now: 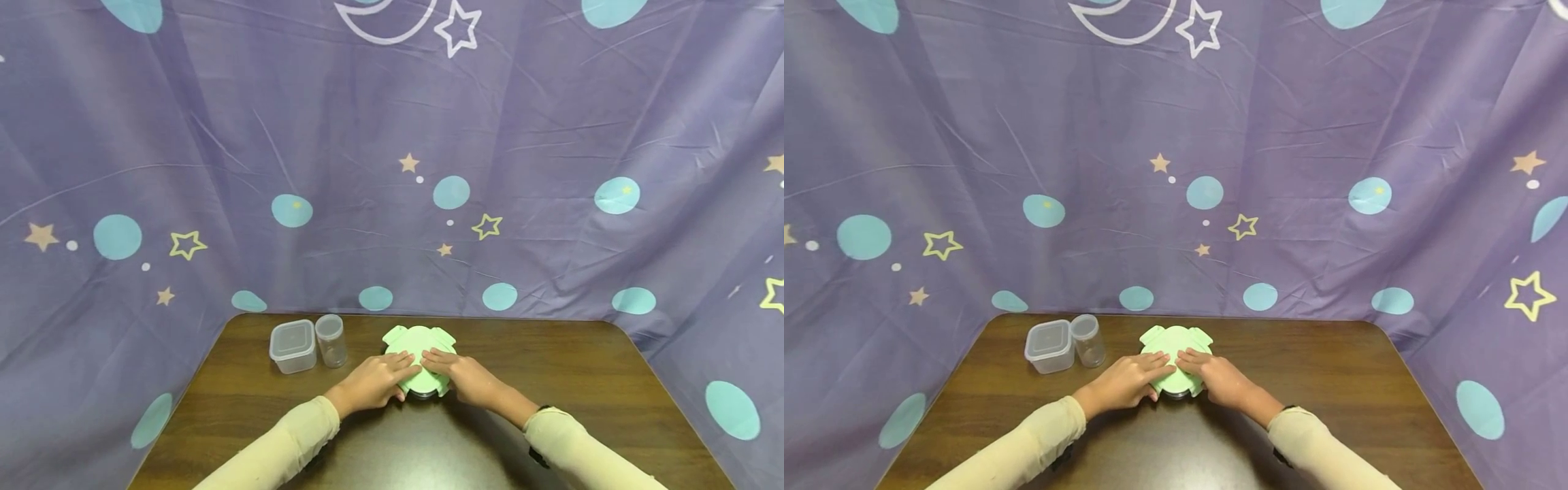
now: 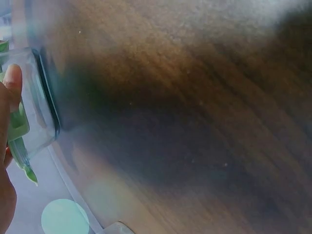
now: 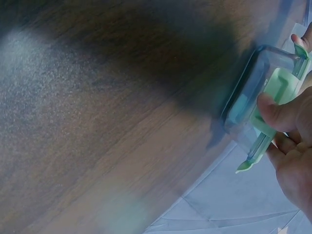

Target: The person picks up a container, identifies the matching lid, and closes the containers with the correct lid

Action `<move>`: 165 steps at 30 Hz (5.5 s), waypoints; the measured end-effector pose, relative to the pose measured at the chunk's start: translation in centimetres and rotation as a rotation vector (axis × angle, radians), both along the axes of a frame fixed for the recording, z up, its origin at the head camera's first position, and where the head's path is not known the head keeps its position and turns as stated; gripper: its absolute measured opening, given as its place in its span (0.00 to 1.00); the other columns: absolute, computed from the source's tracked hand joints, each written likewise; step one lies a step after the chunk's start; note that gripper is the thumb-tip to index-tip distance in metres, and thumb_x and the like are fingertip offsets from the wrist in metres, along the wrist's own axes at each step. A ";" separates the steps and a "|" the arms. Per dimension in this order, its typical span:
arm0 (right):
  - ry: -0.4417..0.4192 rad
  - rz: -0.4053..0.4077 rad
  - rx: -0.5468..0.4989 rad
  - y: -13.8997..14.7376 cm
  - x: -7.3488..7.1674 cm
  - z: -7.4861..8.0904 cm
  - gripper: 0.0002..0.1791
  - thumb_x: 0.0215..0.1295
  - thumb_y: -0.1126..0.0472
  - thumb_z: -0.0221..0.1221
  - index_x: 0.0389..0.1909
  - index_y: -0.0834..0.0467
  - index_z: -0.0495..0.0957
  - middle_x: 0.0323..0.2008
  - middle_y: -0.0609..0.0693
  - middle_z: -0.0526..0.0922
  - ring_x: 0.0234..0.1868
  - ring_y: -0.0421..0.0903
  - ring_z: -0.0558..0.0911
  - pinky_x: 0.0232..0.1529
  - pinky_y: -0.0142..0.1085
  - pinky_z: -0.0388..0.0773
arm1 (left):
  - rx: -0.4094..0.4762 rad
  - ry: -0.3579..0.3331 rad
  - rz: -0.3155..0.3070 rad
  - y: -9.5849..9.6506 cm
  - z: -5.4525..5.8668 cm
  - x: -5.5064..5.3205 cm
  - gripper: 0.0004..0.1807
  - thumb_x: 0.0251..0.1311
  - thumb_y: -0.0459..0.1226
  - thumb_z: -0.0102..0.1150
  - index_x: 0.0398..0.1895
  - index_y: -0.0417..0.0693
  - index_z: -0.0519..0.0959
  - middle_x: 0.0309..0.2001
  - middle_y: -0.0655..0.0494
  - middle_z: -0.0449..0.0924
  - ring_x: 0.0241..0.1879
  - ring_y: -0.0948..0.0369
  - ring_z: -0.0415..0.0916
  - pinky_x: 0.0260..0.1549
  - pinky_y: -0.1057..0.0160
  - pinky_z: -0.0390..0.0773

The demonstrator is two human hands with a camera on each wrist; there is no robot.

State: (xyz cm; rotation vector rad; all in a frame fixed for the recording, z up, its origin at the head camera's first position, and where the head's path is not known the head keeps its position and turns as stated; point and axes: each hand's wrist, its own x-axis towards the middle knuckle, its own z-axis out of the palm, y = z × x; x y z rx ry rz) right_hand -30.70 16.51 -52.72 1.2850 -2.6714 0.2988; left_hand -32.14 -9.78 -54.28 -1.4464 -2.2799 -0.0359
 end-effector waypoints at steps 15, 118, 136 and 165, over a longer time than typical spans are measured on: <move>-0.008 -0.012 -0.005 -0.1 0.1 0.1 0.42 0.44 0.86 0.63 0.66 0.63 0.76 0.69 0.56 0.76 0.70 0.54 0.75 0.61 0.47 0.80 | 0.033 0.024 0.023 0.1 -0.7 0.0 0.36 0.51 0.53 0.74 0.63 0.51 0.80 0.60 0.48 0.83 0.60 0.55 0.82 0.58 0.60 0.82; -0.003 0.002 -0.053 -0.1 0.1 -0.1 0.44 0.39 0.85 0.67 0.65 0.63 0.77 0.68 0.57 0.77 0.69 0.56 0.76 0.58 0.46 0.82 | -0.062 -0.076 0.139 0.5 0.7 0.4 0.38 0.51 0.51 0.74 0.66 0.47 0.77 0.63 0.45 0.81 0.62 0.51 0.81 0.59 0.57 0.81; 0.021 0.008 -0.064 -0.2 0.2 -0.1 0.43 0.39 0.83 0.69 0.64 0.64 0.77 0.67 0.58 0.78 0.68 0.57 0.77 0.59 0.46 0.81 | -0.016 -0.021 0.146 0.6 0.1 0.5 0.37 0.50 0.50 0.76 0.64 0.48 0.79 0.61 0.46 0.82 0.61 0.52 0.81 0.60 0.58 0.81; 0.053 0.019 -0.078 0.3 0.1 -0.1 0.44 0.36 0.83 0.70 0.63 0.65 0.78 0.65 0.60 0.80 0.66 0.58 0.79 0.56 0.48 0.83 | 0.066 -0.007 0.146 1.2 -0.6 0.2 0.34 0.48 0.46 0.78 0.61 0.50 0.81 0.59 0.47 0.83 0.59 0.53 0.83 0.59 0.59 0.81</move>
